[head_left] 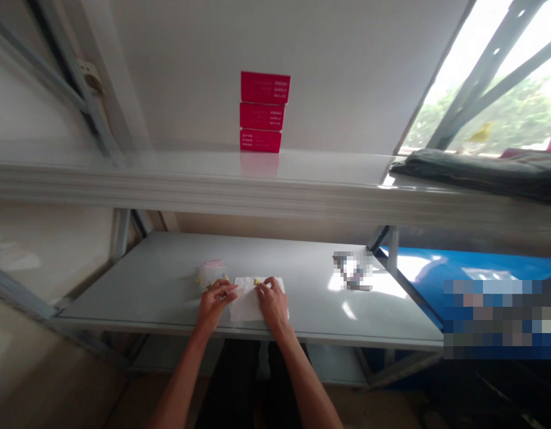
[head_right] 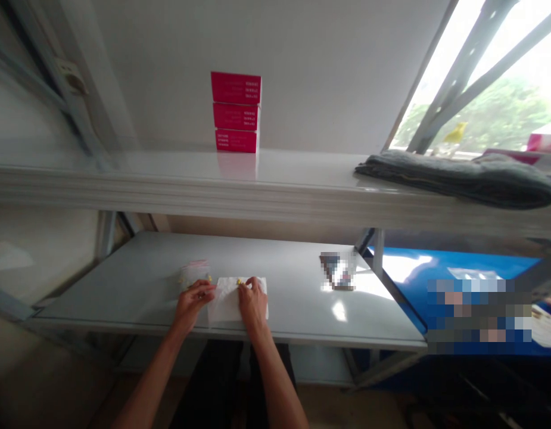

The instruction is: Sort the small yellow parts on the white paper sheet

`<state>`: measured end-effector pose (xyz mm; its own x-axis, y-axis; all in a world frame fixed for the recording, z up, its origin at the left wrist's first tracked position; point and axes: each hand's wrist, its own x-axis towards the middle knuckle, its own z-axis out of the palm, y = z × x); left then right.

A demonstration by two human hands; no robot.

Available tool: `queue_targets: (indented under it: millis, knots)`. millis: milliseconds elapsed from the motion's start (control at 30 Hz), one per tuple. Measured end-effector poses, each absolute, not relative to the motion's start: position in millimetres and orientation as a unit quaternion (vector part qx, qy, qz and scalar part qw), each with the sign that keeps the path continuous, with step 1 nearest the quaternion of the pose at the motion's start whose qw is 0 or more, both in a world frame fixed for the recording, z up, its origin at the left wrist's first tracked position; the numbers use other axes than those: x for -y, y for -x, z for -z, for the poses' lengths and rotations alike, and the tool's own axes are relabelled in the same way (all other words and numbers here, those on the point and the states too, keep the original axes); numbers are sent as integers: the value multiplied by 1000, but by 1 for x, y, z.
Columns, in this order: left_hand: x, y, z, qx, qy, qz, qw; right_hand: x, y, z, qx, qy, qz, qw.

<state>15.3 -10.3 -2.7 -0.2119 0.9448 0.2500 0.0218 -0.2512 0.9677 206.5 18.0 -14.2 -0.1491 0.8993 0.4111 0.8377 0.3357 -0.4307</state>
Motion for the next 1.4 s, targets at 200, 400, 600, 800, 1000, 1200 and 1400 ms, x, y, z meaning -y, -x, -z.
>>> queue_targets:
  millis: [200,400,600,800,1000,1200,1400]
  knots:
    - [9,-16,8,-528,-471,-589,391,-16,-206,11,762,544,-68,345]
    - [11,-19,-3,-531,-549,-525,376,-10,-212,-2,753,422,-192,468]
    - [11,-26,-9,-530,-591,-489,361,-6,-212,-2,801,391,-187,412]
    - [9,-24,-4,-509,-619,-474,364,-7,-213,-3,801,382,-230,400]
    - [7,-17,8,-511,-527,-542,409,-11,-214,2,724,501,-166,445]
    - [7,-18,11,-495,-480,-583,430,-14,-210,10,743,564,-92,349]
    - [4,-18,15,-522,-490,-581,388,-17,-210,9,754,530,-109,373]
